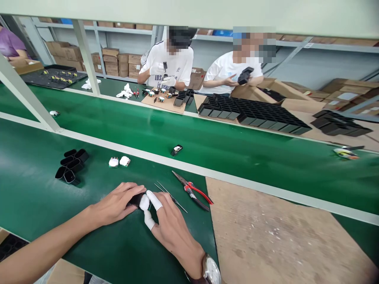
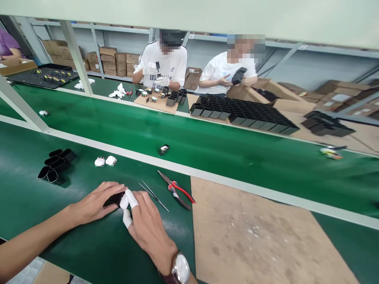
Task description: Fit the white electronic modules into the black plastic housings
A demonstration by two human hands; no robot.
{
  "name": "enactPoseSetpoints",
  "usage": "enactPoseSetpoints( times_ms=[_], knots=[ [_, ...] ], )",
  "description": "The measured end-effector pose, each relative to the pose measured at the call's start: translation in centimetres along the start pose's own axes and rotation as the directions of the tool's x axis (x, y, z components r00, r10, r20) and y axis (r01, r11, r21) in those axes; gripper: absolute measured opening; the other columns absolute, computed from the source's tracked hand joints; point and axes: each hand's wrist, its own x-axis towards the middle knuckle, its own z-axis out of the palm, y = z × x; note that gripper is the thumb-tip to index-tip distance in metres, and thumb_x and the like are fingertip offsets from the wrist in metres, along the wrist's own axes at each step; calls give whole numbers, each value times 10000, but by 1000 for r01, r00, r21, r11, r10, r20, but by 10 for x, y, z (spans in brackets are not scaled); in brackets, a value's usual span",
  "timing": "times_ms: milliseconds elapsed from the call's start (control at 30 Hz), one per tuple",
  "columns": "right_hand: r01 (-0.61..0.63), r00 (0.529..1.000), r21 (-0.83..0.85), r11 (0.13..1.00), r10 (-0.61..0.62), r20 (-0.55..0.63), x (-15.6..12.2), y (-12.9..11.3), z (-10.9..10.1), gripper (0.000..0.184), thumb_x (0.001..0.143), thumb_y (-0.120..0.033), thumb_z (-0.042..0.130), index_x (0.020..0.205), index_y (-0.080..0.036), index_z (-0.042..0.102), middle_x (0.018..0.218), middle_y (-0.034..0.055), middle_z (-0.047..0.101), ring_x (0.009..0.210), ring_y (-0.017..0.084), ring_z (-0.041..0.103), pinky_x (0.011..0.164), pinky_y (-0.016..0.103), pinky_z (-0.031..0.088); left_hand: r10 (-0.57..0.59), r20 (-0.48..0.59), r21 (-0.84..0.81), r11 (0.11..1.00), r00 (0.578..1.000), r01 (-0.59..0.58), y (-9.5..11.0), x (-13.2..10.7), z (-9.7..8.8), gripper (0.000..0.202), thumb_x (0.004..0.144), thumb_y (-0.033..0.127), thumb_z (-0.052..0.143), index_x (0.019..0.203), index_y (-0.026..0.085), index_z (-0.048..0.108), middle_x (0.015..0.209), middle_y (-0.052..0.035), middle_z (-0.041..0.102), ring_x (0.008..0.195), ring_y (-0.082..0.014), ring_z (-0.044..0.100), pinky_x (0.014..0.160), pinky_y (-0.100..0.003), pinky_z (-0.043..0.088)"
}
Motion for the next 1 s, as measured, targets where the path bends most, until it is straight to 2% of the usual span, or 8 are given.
enactPoseSetpoints(
  times_ms=[100,267,400,600,767,1000],
  knots=[
    [-4,999,2,1000,4,33,-1,1,-1,601,959,-50,559,1536,-128,410,1260,167,662,1064,302,610,866,477,612,-5,0,5,1000,1000,5,-1,0,3,656,1060,187,564,1637,277,264,1433,-158,593,1294,-301,603,1059,-491,555],
    [-28,999,29,999,27,38,-2,4,-7,635,982,-102,584,1576,-135,362,1225,151,674,1068,292,631,904,481,618,-22,20,-88,996,1000,24,-1,1,5,716,1041,209,631,1630,317,238,1453,-132,608,1312,-287,598,1088,-495,543],
    [-25,999,31,999,24,42,-2,5,-10,629,979,-94,588,1570,-135,375,1204,145,679,1051,287,638,883,466,619,-36,19,-84,996,999,37,0,2,5,707,1042,206,629,1626,323,248,1462,-132,612,1321,-292,602,1088,-506,542],
    [-56,997,77,995,53,51,-2,5,-10,608,992,-96,558,1566,-180,375,1215,130,677,1054,279,631,869,466,621,-36,16,-102,994,999,37,-2,2,4,760,1055,190,607,1653,345,164,1476,-113,623,1355,-284,577,1121,-528,514],
    [-46,997,62,997,42,65,-4,5,-9,608,983,-82,561,1558,-159,380,1221,138,668,1062,288,617,872,476,615,-30,20,-87,996,999,31,-3,1,6,737,1056,185,596,1651,335,189,1461,-114,629,1347,-284,582,1115,-520,518],
    [-31,997,22,999,29,72,-4,4,-7,491,964,-58,561,1441,-145,481,1238,150,655,1068,295,593,886,491,604,-53,43,-76,996,998,56,-3,1,7,705,1057,188,587,1642,329,220,1464,-116,613,1337,-287,587,1109,-511,515]
  ],
)
